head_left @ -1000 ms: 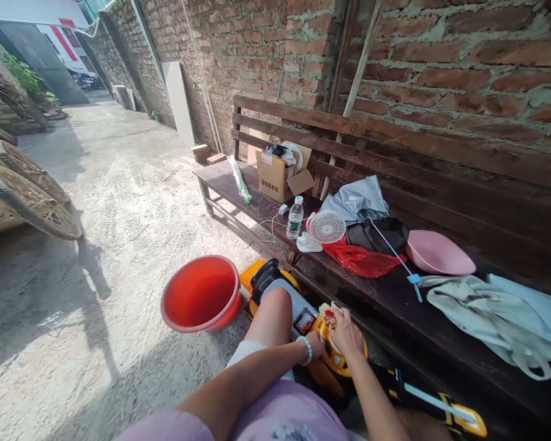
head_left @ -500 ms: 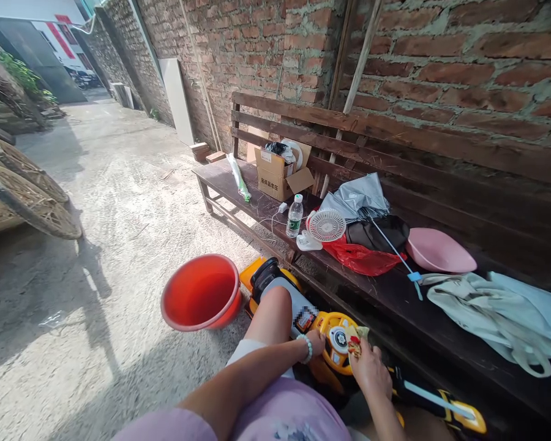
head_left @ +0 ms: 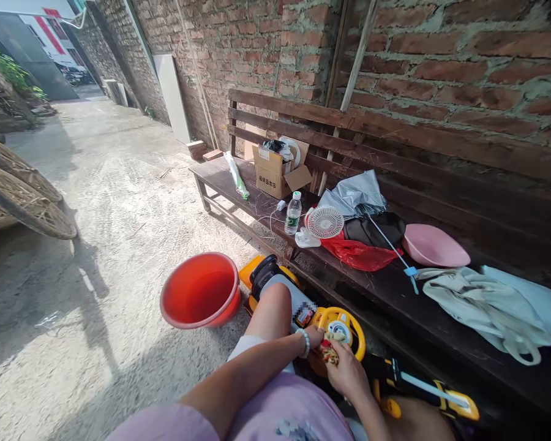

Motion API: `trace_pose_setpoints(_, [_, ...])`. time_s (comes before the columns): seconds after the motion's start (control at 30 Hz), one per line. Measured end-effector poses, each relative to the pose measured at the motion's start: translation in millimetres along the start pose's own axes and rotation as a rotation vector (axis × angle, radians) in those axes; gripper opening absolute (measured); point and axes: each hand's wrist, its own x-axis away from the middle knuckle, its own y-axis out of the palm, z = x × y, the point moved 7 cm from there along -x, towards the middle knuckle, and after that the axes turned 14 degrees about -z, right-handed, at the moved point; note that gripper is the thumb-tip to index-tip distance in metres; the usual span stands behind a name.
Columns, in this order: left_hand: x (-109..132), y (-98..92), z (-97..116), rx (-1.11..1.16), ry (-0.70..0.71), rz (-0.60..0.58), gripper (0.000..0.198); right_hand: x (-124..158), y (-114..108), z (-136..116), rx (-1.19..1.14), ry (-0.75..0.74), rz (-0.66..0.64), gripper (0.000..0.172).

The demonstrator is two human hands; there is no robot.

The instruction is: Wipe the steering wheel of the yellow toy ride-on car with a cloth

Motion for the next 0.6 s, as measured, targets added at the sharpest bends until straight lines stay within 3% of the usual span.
trace_pose_setpoints(0.07, [3.8,4.1,-5.0,0.067,-0.056,-0.035,0.02,-8.2,-22.3,8.8,-0.093,0.007,0.105,0.053])
trace_pose_setpoints(0.17, [12.9,10.5,-9.1,0.2,-0.099,-0.116,0.034,-23.8,-59.6,14.5,-0.138,0.066,0.275,0.066])
trace_pose_setpoints(0.23, [19.4,10.5,-6.9,0.28,-0.085,-0.146,0.046,-38.1,-68.5,7.4,-0.084,0.093,0.25,0.066])
trace_pose_setpoints(0.4, [27.5,4.8,0.8,0.405,-0.049,-0.162,0.054,-50.0,-37.6,-28.9,0.141,0.013,0.056,0.053])
trace_pose_setpoints(0.5, [25.1,10.1,3.1,0.458,-0.029,-0.218,0.053,-30.2,-9.0,-38.8,0.186,-0.072,0.001,0.053])
trace_pose_setpoints(0.6, [18.2,14.9,5.7,0.403,0.025,-0.223,0.044,-4.8,15.5,-32.0,0.223,-0.099,-0.052,0.049])
